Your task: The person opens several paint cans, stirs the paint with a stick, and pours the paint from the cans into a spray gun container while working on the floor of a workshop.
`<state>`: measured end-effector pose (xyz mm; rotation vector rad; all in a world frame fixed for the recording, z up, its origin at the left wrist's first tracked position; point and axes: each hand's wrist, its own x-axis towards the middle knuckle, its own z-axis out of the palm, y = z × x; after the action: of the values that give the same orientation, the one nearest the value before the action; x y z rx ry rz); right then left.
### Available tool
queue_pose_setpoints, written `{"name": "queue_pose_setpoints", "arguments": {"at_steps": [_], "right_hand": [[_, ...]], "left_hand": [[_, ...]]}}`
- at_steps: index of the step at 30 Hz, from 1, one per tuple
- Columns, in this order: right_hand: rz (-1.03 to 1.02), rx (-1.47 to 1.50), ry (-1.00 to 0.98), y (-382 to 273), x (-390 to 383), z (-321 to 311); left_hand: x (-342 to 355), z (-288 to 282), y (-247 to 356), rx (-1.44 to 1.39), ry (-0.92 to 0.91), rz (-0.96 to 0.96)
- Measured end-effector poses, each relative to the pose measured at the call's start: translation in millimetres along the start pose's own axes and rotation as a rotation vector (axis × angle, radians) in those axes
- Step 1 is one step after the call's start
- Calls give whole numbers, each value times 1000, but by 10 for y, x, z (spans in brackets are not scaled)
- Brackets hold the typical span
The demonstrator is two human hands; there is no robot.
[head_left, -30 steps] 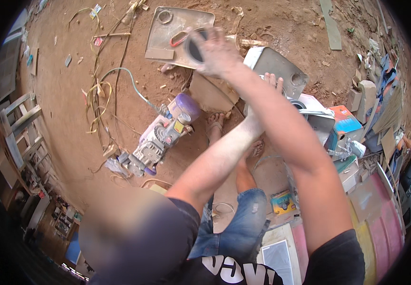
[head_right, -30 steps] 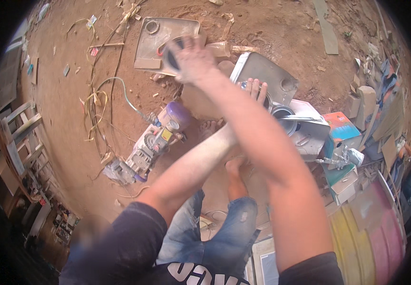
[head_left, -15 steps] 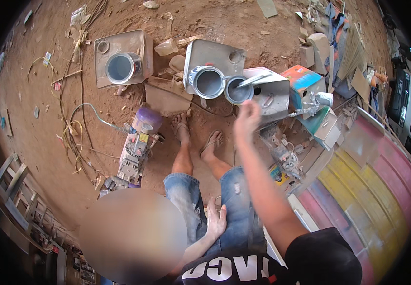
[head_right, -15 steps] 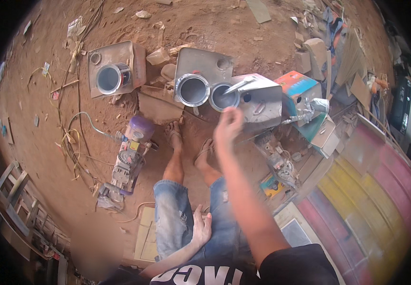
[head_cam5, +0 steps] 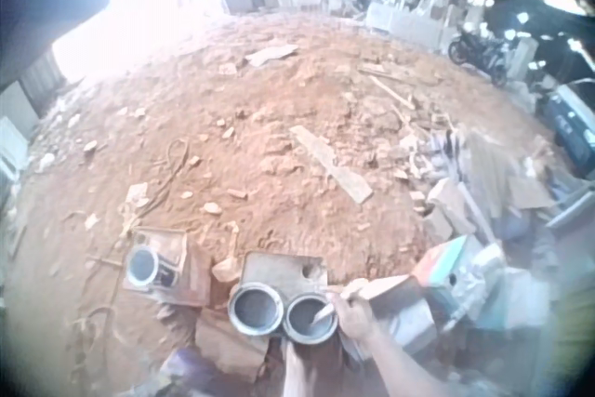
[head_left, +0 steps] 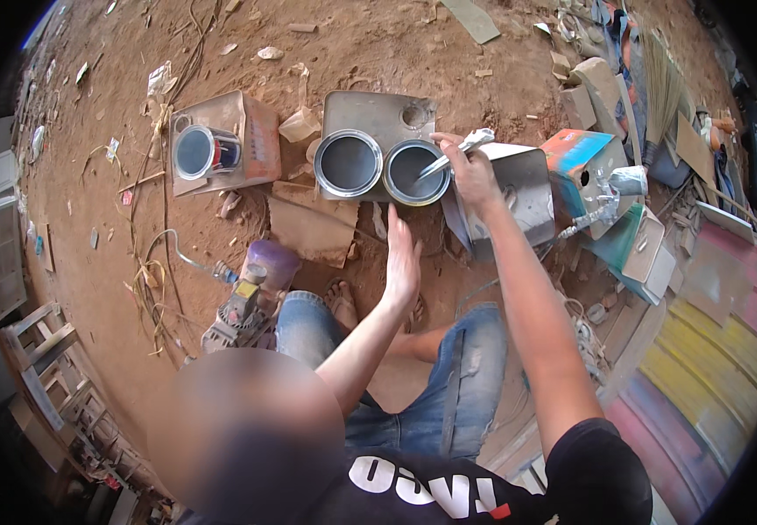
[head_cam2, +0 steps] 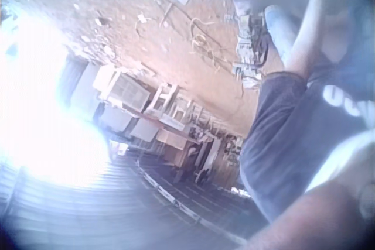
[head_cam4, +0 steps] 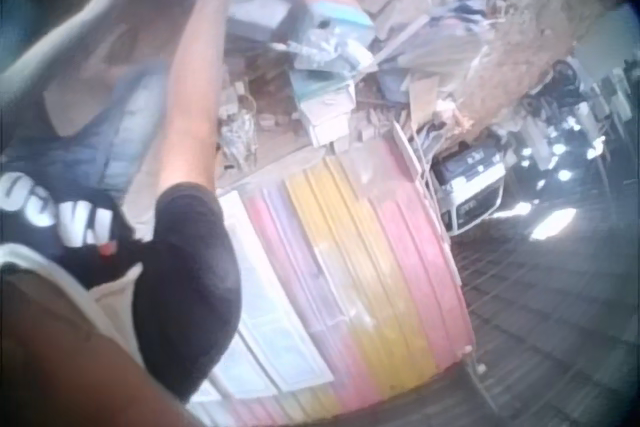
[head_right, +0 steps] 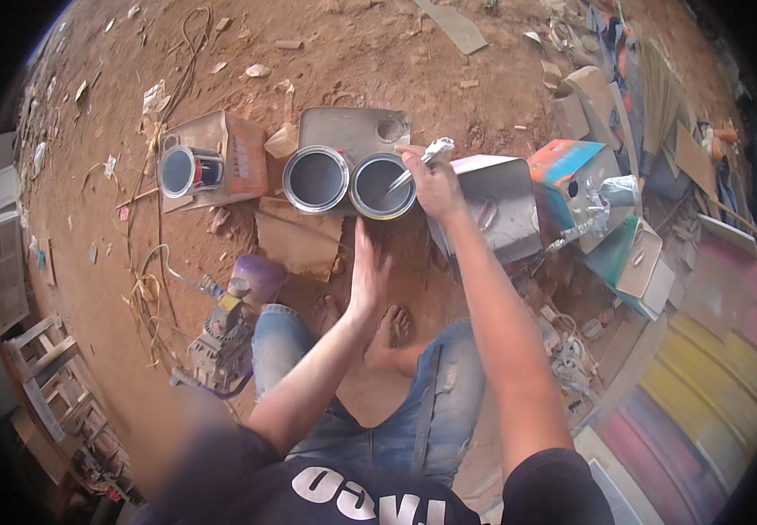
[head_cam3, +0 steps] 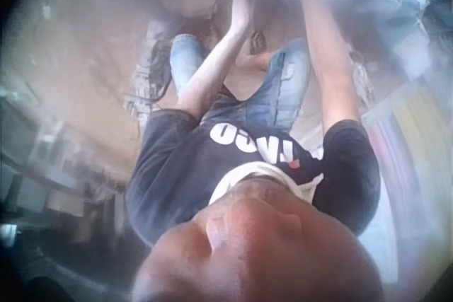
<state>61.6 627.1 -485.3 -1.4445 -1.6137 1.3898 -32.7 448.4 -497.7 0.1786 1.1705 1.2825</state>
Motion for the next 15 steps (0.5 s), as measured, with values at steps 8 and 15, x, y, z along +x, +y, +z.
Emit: {"name": "queue_pose_setpoints", "arguments": {"at_steps": [8, 15], "right_hand": [[-78, 376, 218, 293, -177, 327], [-193, 274, 266, 286, -135, 398]], "left_hand": [[540, 202, -159, 152, 110, 318], [590, 85, -218, 350, 100, 468]]}}
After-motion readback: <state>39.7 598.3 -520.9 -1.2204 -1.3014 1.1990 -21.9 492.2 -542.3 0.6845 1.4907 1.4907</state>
